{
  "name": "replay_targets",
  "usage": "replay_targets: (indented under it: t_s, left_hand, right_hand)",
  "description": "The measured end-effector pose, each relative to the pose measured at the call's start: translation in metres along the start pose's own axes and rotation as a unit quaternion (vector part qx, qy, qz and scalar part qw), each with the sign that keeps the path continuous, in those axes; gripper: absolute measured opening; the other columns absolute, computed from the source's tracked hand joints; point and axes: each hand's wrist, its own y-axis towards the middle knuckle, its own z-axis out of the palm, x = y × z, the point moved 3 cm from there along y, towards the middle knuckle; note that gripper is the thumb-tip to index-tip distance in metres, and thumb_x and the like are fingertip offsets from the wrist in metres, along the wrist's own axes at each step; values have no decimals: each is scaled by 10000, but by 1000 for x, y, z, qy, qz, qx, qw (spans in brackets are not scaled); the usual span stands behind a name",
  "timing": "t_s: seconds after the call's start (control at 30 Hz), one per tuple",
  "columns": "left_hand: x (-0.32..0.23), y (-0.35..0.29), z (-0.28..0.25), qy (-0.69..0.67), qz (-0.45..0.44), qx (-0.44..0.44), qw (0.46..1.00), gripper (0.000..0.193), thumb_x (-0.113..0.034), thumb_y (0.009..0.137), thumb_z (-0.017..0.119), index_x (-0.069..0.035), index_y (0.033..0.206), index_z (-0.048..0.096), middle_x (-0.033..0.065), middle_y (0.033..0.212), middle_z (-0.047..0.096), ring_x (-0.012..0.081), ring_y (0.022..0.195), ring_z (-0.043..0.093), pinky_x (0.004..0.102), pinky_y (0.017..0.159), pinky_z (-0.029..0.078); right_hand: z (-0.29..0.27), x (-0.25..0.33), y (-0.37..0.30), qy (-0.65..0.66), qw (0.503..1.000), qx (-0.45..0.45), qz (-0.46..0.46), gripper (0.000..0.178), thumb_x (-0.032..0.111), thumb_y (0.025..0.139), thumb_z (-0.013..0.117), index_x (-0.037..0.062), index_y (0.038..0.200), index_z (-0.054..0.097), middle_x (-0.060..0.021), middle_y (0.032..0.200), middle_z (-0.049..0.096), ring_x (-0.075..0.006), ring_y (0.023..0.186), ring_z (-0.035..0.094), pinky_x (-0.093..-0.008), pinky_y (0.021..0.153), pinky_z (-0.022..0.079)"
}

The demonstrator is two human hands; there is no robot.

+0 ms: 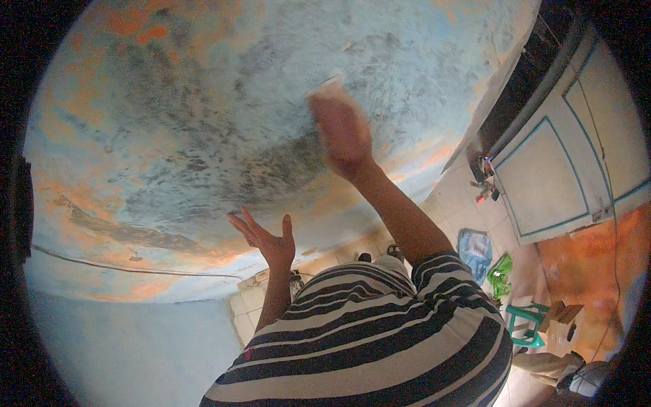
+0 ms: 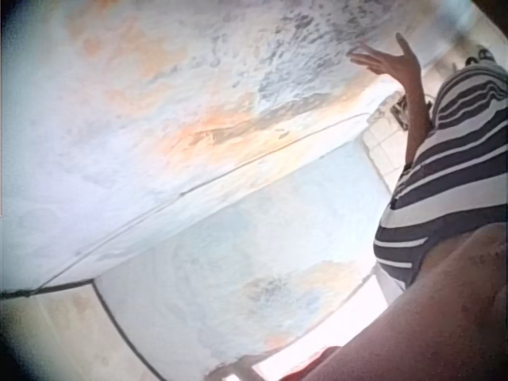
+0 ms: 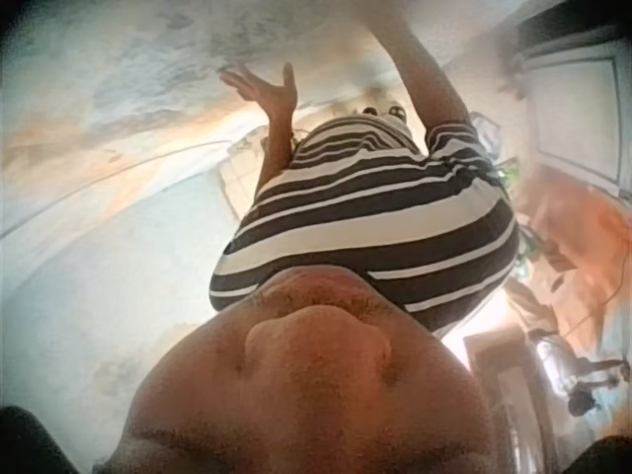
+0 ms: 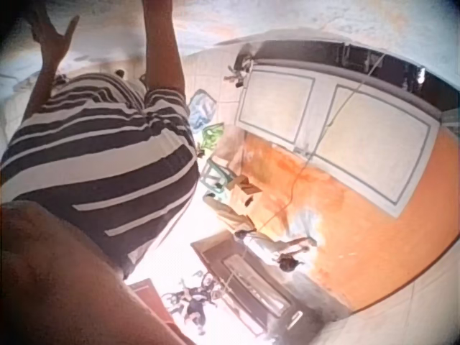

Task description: The person sands the ceiling with sandpaper, folds the sandpaper by hand, and sands different areas of the ceiling.

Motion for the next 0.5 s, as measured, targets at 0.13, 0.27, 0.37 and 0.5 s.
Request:
replay_targets:
  t_s: [0.13,0.27,0.37,0.5]
  left_hand:
    - [-7,3,-1,-3,19,-13,1000,989,-421,839,717,-88,1545,110,290,1569,-104,500,1448,-63,693,1078,120]
    - [-6,0,4,0,0,5,1000,996,-418,834,722,-93,1546,107,287,1568,-119,496,1448,-78,693,1080,113]
    - [-5,2,4,7,-21,14,1000,1004,-410,827,733,-99,1547,107,288,1568,-120,493,1448,-88,691,1082,106]
    - [-6,3,8,-6,-10,2,1000,1003,-399,829,733,-83,1545,106,292,1569,-108,489,1449,-92,688,1085,96]
  right_hand:
    - [-15,-34,9,-34,990,27,137,401,56,995,442,-7,1392,438,-145,1418,488,-236,1325,446,-364,1096,350]
    - [11,-27,-16,327,923,33,203,408,52,980,473,-25,1380,450,-149,1375,521,-250,1284,484,-362,1085,366]
    - [-6,-34,-5,296,925,-11,236,402,21,956,480,-27,1355,480,-163,1336,548,-262,1260,506,-370,1074,376]
    - [-17,-8,-6,160,955,-81,235,380,89,959,455,10,1327,507,-171,1303,569,-301,1249,520,-396,1075,384]
